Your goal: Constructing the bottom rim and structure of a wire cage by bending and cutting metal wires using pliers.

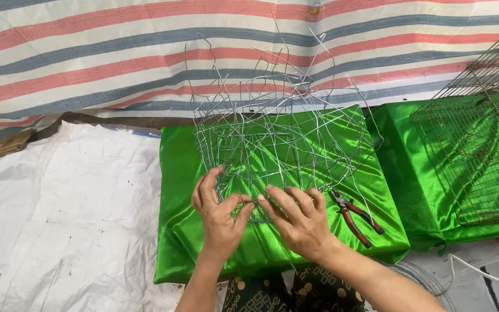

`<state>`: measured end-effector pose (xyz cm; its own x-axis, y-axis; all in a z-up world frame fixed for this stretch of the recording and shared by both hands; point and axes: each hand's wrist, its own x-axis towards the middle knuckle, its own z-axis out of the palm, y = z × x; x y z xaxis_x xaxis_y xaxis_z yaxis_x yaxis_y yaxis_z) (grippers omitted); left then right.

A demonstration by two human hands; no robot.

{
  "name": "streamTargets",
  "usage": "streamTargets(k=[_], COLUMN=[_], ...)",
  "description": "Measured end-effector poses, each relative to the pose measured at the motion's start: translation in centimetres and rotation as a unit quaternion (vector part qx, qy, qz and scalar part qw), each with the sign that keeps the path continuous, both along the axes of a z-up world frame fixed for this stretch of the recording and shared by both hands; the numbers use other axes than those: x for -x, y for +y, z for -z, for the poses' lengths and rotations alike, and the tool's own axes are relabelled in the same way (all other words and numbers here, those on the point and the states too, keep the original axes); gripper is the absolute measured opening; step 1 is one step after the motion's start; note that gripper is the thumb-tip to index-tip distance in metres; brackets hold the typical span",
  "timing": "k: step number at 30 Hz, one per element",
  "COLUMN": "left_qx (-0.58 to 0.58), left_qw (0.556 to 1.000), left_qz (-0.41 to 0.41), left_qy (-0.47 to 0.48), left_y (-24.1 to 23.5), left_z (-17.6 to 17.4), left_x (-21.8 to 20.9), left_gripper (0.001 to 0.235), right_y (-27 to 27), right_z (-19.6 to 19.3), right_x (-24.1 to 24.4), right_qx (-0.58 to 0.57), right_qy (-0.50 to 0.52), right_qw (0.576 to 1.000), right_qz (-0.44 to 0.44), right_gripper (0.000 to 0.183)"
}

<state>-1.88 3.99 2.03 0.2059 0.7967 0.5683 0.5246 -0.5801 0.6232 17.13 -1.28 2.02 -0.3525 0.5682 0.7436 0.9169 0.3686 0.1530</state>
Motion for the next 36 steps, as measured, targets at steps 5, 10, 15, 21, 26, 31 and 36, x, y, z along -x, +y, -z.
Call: streamTargets(k=[5,10,15,21,26,31,36], left_qx=[-0.001,0.029,0.025,0.019,0.058,0.040,0.034], left_qw=[0.999,0.996,1.000,1.000,0.997,0.997,0.997], left_qz=[-0.017,-0.027,0.007,0.009,0.036,0.051,0.058], left_qy=[0.035,0.076,0.017,-0.005,-0.033,-0.035,-0.035], left_y=[-0.4,-0.2,0.0,0.2,0.2,0.1,0.0], left_z=[-1.0,-0.9,-0.3,-0.1,-0.3,-0.6,-0.1], left_x=[-0.2,0.1,0.1,0.0,-0.3,-0.4,-0.5], left_gripper=[0.027,0.023,0.017,0.014,0.020,0.017,0.021], right_y=[0.1,0.3,0.9,0.3,0.0,0.5,1.4], right_z=[-0.1,0.2,0.8,1.6,0.6,-2.2,-3.0], right_x=[0.2,0.2,0.4,0.0,-0.2,0.2,0.4], right_qx=[-0.006,-0.009,-0.028,-0.025,0.023,0.066,0.095], right_qy=[0.005,0.008,0.015,-0.075,-0.121,-0.081,-0.013], right_qw=[1.000,1.000,0.999,0.996,0.992,0.995,0.995], right_qz=[0.010,0.015,0.025,0.041,0.017,-0.009,-0.039], right_gripper=[0.037,0.042,0.035,0.058,0.057,0.045,0.038])
